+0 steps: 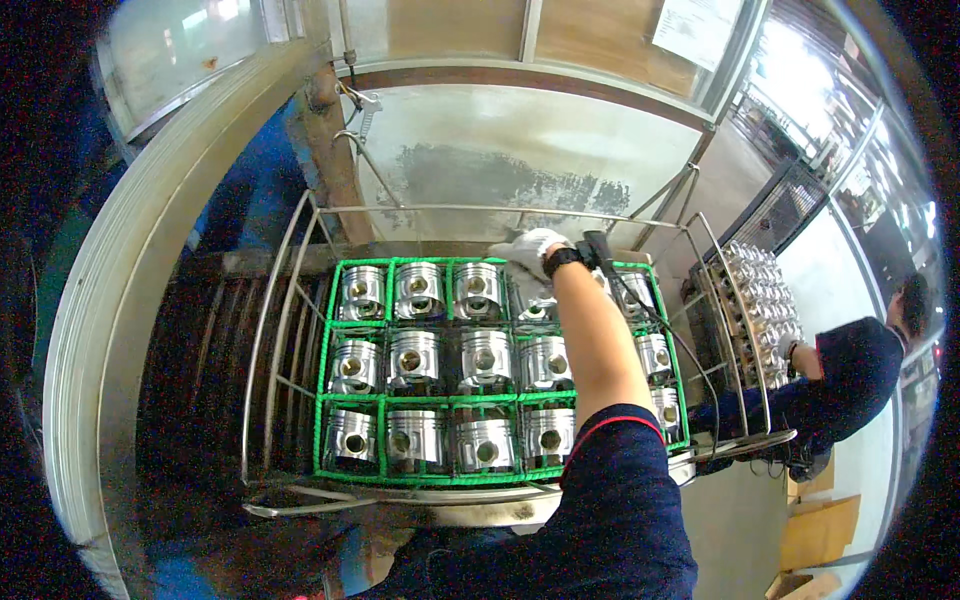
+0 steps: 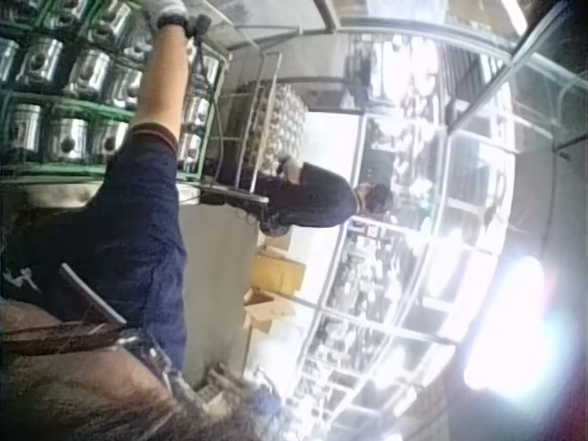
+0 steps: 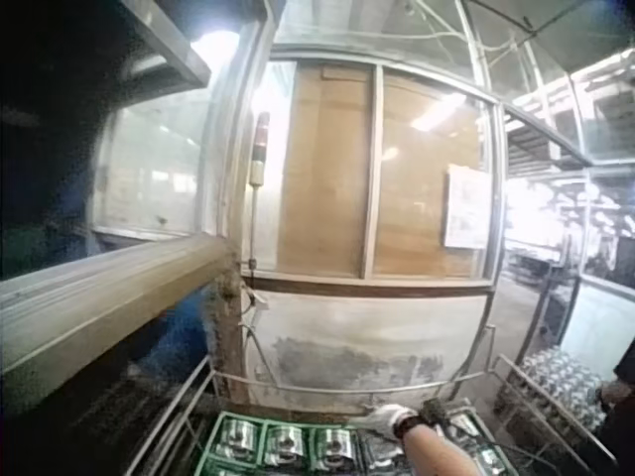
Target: Operating a control panel, moving cages of metal pistons, and discarding flattened cardboard into a scrap bin.
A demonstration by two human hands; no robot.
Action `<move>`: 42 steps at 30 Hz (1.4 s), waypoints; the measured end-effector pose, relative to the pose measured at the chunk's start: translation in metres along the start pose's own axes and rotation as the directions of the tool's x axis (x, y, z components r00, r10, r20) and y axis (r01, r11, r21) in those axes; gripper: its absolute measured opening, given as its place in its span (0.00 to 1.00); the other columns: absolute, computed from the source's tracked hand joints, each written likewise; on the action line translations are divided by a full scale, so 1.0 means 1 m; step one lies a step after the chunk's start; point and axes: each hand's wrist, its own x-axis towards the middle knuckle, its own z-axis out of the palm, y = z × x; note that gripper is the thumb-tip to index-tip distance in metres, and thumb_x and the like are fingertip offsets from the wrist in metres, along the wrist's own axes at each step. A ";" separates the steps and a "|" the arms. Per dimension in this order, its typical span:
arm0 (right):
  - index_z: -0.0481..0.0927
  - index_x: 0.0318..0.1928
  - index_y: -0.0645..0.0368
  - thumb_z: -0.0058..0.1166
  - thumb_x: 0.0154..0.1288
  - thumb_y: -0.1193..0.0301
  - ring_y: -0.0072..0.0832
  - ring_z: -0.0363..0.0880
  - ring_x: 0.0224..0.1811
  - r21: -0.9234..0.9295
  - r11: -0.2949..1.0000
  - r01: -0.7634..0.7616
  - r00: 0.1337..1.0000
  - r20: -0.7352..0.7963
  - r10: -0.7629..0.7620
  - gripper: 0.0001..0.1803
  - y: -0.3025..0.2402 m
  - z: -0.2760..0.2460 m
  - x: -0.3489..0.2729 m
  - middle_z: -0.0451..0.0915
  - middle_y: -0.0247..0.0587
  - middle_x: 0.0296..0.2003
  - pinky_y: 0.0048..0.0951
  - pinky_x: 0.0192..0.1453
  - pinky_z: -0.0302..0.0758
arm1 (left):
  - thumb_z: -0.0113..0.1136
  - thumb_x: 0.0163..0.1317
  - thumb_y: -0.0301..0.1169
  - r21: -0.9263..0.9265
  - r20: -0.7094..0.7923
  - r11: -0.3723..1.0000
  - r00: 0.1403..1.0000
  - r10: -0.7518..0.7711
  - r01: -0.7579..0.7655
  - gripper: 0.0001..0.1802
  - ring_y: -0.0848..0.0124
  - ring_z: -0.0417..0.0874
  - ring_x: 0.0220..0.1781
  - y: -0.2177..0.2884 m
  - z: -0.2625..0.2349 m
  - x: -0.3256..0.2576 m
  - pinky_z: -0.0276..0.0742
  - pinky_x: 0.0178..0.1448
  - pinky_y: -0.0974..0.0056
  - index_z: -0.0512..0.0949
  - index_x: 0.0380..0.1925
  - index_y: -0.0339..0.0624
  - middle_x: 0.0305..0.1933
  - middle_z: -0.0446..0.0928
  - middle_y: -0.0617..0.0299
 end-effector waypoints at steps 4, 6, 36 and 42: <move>0.84 0.24 0.56 0.44 0.66 0.34 0.32 0.81 0.28 0.031 0.986 0.166 0.982 -0.092 -0.163 0.38 -0.065 0.030 0.022 0.81 0.37 0.21 0.36 0.39 0.76 | 0.49 0.76 0.42 -0.023 -0.016 1.000 1.000 0.016 -0.016 0.19 0.63 0.78 0.38 0.010 -0.013 -0.004 0.76 0.45 0.59 0.75 0.45 0.34 0.45 0.77 0.61; 0.85 0.26 0.56 0.45 0.67 0.35 0.32 0.82 0.28 0.117 0.975 0.187 0.982 -0.063 -0.181 0.37 -0.094 0.050 0.028 0.83 0.36 0.23 0.35 0.40 0.76 | 0.49 0.76 0.42 -0.032 -0.031 0.999 0.999 0.031 -0.031 0.19 0.63 0.78 0.37 0.015 -0.021 -0.007 0.76 0.45 0.59 0.75 0.45 0.34 0.44 0.77 0.61; 0.86 0.49 0.55 0.50 0.59 0.39 0.44 0.85 0.50 -0.326 0.820 -0.470 0.874 -0.299 0.383 0.34 0.080 0.136 -0.340 0.86 0.49 0.48 0.42 0.54 0.79 | 0.43 0.78 0.39 -0.049 0.222 0.998 0.974 0.040 -0.030 0.31 0.51 0.77 0.53 0.114 -0.260 -0.017 0.76 0.62 0.45 0.52 0.75 0.41 0.61 0.72 0.41; 0.88 0.45 0.52 0.48 0.63 0.48 0.45 0.86 0.49 -0.035 0.814 -0.579 0.706 -0.520 0.480 0.25 0.050 0.161 -0.408 0.87 0.48 0.45 0.43 0.53 0.80 | 0.47 0.77 0.34 0.014 0.366 1.000 0.931 -0.022 0.018 0.20 0.59 0.78 0.40 0.122 -0.271 -0.012 0.79 0.56 0.45 0.64 0.63 0.38 0.46 0.75 0.51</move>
